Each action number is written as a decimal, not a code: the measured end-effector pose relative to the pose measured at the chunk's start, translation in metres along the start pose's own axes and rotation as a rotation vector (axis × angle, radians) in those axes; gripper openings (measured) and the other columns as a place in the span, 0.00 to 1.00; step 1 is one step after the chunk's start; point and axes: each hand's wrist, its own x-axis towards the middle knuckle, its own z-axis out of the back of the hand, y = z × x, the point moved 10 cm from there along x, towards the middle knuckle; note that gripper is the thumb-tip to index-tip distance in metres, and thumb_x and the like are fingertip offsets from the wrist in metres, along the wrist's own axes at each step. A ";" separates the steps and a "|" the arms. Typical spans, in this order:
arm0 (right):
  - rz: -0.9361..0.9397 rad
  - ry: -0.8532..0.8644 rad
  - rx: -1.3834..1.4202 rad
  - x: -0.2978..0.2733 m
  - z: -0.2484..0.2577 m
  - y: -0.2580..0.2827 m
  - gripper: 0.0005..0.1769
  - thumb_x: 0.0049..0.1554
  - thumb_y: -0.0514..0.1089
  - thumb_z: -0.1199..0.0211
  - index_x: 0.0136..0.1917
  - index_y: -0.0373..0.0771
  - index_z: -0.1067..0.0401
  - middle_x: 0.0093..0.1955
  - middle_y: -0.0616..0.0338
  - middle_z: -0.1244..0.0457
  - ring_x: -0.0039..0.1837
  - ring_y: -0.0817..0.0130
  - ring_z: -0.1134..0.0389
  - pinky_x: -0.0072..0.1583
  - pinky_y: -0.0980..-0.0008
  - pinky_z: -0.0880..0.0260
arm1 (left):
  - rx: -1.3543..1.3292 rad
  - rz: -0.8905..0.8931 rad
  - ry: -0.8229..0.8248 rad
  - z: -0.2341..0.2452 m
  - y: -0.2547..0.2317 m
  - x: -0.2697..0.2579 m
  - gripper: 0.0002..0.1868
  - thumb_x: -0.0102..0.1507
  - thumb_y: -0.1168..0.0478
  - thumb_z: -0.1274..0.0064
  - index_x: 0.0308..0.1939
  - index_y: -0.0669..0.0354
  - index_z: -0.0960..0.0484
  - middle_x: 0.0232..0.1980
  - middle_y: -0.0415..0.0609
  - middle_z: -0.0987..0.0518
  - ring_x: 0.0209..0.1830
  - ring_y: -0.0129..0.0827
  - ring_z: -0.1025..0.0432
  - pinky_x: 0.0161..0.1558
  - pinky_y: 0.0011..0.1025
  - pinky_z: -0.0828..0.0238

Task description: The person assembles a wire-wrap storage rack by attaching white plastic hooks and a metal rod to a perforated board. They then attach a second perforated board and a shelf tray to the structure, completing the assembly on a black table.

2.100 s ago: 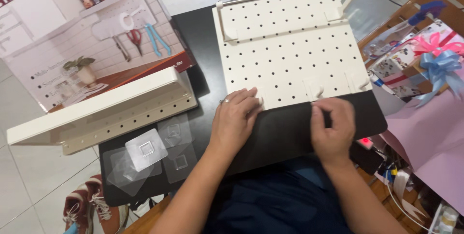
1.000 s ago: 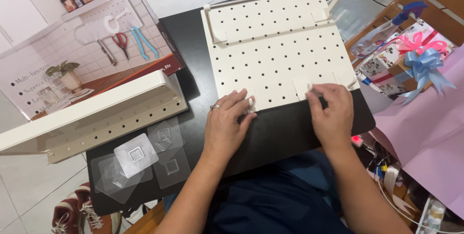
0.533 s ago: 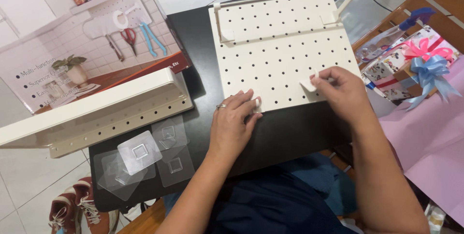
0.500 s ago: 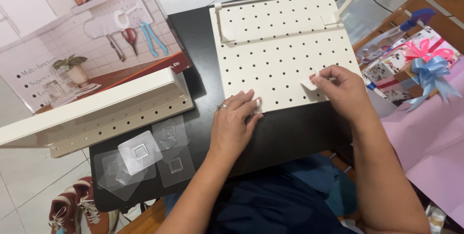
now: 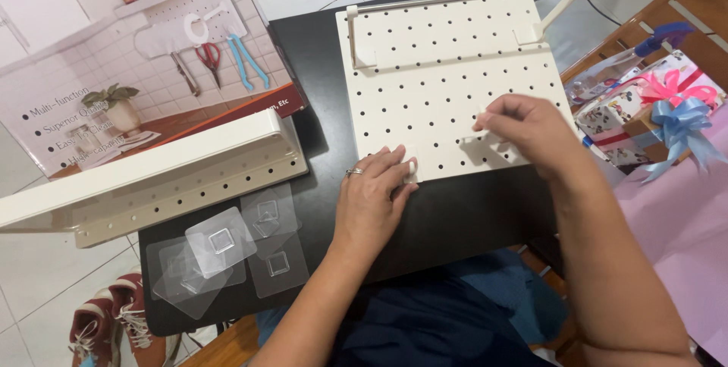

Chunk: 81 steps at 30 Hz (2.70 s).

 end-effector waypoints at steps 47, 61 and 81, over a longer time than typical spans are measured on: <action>0.673 -0.216 -0.547 -0.076 -0.033 0.028 0.08 0.53 0.38 0.30 0.46 0.38 0.28 0.57 0.56 0.30 0.65 0.56 0.31 0.65 0.60 0.32 | -0.229 0.420 0.492 -0.010 0.072 0.065 0.19 0.65 0.48 0.46 0.40 0.64 0.21 0.32 0.50 0.20 0.32 0.32 0.29 0.37 0.33 0.30; 0.674 -0.224 -0.561 -0.077 -0.032 0.025 0.08 0.54 0.39 0.30 0.46 0.39 0.28 0.57 0.57 0.30 0.66 0.56 0.31 0.65 0.60 0.32 | -0.324 0.436 0.408 -0.004 0.063 0.031 0.13 0.63 0.54 0.43 0.41 0.61 0.20 0.38 0.47 0.18 0.38 0.31 0.24 0.41 0.31 0.27; 0.583 -0.548 -0.465 -0.102 0.051 0.024 0.10 0.67 0.37 0.38 0.62 0.34 0.28 0.60 0.51 0.31 0.59 0.66 0.30 0.60 0.68 0.29 | -0.228 0.214 -0.036 0.024 0.063 0.004 0.25 0.71 0.50 0.55 0.68 0.62 0.29 0.70 0.63 0.29 0.72 0.53 0.35 0.72 0.41 0.42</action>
